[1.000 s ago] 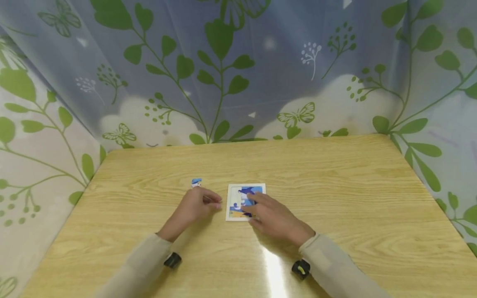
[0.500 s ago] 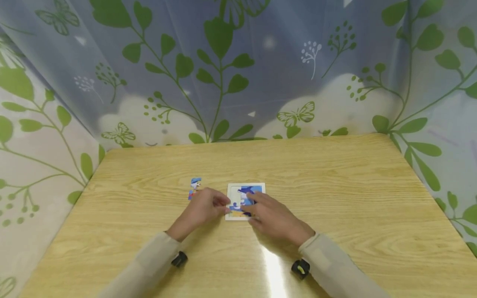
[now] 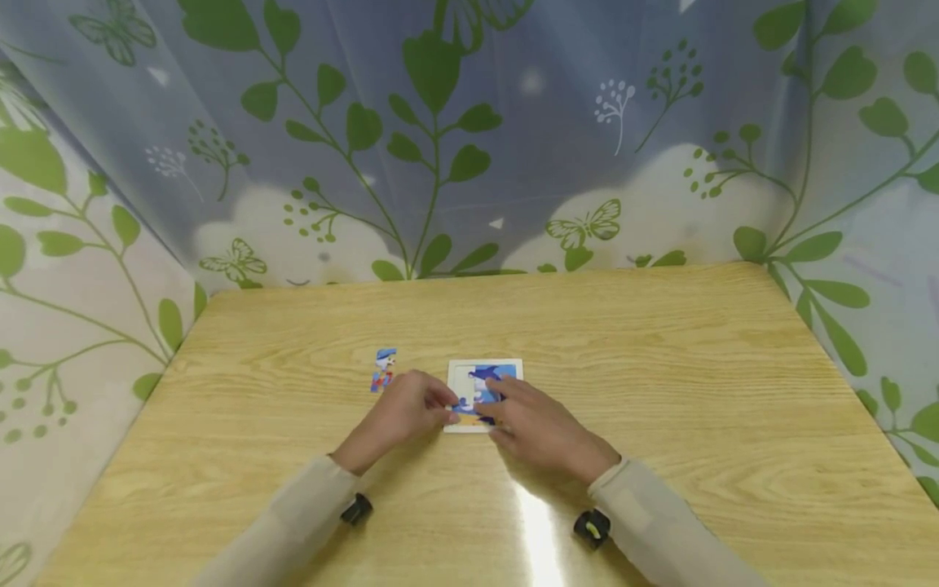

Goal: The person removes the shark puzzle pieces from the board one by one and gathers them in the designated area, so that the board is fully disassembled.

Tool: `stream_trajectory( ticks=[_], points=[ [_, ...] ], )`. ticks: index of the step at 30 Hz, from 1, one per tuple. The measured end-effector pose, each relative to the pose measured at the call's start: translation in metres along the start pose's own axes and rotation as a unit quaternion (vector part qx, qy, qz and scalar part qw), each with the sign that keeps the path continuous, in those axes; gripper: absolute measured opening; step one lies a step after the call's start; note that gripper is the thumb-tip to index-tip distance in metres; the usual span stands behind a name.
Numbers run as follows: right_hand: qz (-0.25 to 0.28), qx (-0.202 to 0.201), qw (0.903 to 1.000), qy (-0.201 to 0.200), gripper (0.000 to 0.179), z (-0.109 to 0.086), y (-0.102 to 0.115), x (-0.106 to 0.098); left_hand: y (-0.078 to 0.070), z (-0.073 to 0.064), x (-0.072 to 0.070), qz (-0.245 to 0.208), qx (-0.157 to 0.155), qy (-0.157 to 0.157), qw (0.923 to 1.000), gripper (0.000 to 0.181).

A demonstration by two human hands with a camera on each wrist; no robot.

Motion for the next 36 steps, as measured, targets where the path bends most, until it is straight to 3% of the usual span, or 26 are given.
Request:
stream_trajectory(
  ticks=[24, 36],
  points=[
    [0.001, -0.008, 1.0000, 0.001, 0.038, 0.0001, -0.0002, -0.0012, -0.0048, 0.0006, -0.0009, -0.003, 0.005, -0.014, 0.9999, 0.010],
    [0.002, -0.004, 1.0000, 0.006, 0.038, 0.0009, -0.0003, -0.0010, 0.0039, 0.0008, -0.0041, -0.066, -0.004, -0.011, 0.9977, 0.005]
  ],
)
Point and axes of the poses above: each hand's wrist, its own z-axis towards the middle knuckle, its own x-axis out of the palm, y = z × x, the point moved 2 cm from there along z, towards the middle knuckle, and after that the axes turned 8 degrees about y, right-handed, at the moved point
